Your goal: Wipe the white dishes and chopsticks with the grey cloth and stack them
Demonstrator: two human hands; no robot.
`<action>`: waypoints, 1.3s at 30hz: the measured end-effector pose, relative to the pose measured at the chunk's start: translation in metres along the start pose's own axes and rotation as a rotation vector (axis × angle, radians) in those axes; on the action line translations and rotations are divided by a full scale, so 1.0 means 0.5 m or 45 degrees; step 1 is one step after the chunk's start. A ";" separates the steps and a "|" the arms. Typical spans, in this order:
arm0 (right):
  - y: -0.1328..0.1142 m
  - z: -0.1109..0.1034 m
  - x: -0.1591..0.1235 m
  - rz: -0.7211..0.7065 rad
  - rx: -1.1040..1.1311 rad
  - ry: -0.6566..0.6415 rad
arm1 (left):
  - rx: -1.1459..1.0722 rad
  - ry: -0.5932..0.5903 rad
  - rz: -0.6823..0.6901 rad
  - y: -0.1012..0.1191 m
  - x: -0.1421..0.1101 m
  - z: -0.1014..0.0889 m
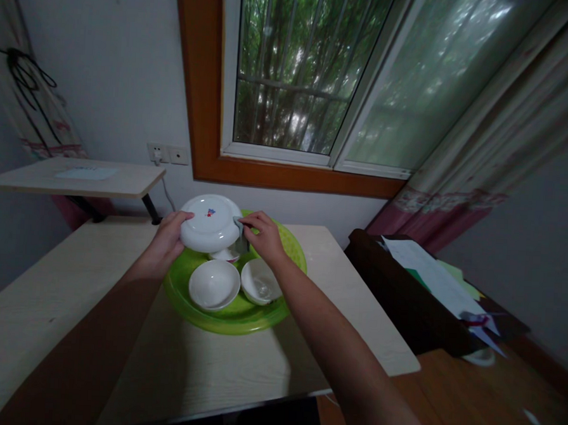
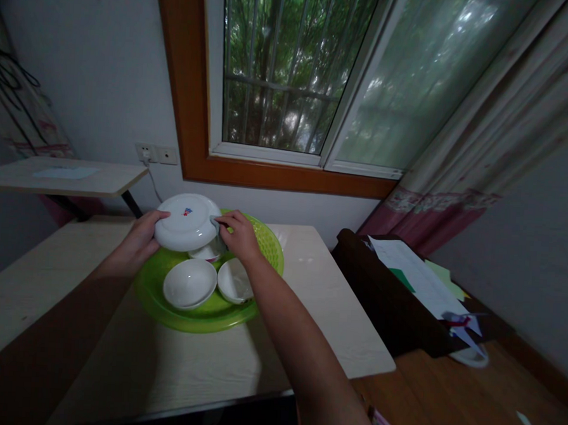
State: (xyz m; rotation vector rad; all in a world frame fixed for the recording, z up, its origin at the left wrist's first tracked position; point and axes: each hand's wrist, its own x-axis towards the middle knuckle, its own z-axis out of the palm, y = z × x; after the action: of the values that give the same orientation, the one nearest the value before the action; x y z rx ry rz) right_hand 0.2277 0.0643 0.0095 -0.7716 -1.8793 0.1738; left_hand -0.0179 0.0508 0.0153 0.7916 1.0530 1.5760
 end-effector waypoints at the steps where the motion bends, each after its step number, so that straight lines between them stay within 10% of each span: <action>1: -0.002 -0.001 0.000 -0.002 -0.012 0.009 | 0.008 0.010 0.030 -0.002 0.001 -0.001; 39: -0.083 0.004 -0.007 -0.387 -0.407 -0.554 | 0.043 -0.238 0.069 -0.005 -0.018 0.024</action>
State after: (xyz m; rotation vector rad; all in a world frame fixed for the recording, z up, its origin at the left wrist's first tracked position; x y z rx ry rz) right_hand 0.2089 0.0301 0.0243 -0.6841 -2.4521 -0.1695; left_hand -0.0039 0.0450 0.0177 0.9777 0.9311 1.5009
